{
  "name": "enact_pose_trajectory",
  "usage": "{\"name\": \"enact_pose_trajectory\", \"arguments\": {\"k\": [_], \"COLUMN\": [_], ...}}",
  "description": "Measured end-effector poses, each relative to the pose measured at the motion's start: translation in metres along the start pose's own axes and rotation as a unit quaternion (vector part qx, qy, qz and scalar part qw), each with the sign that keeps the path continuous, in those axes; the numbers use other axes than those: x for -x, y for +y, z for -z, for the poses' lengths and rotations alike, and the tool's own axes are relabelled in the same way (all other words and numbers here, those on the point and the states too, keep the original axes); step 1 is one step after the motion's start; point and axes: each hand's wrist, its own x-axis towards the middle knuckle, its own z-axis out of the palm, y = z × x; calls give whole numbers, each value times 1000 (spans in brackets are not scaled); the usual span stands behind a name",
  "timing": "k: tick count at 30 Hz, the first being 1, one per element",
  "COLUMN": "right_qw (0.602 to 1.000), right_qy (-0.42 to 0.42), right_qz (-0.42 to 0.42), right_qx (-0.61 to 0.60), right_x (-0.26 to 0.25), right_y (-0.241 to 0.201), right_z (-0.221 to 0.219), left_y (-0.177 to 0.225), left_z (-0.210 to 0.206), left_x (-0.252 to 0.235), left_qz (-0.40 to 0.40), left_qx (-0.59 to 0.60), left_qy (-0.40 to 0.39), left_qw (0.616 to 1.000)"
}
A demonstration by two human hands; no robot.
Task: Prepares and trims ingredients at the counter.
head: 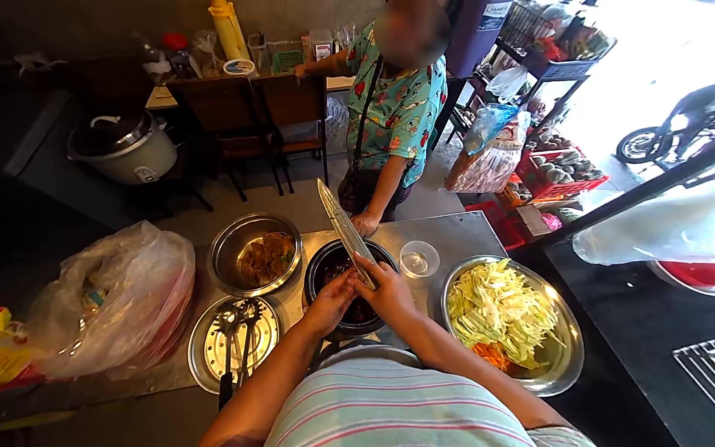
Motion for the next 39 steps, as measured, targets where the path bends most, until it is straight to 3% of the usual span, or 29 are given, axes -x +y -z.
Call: {"name": "enact_pose_trajectory", "arguments": {"k": [7, 18, 23, 33, 39], "right_qw": [997, 998, 997, 998, 999], "right_qy": [43, -14, -27, 22, 22], "right_qz": [-7, -60, -72, -42, -21], "right_qx": [68, -24, -8, -49, -39], "right_x": [-5, -13, -12, -8, -7], "right_y": [-4, 6, 3, 6, 6], "right_z": [12, 11, 8, -7, -13], "left_y": [7, -1, -7, -10, -18], "left_z": [-10, -12, -12, -18, -16], "left_x": [-9, -14, -11, -8, -11], "left_qz": [-4, 3, -6, -35, -53], "left_qx": [-19, -23, -22, -17, -71], "left_qy": [-14, 8, 36, 71, 91], "left_qw": [1000, 1000, 999, 997, 992]}}
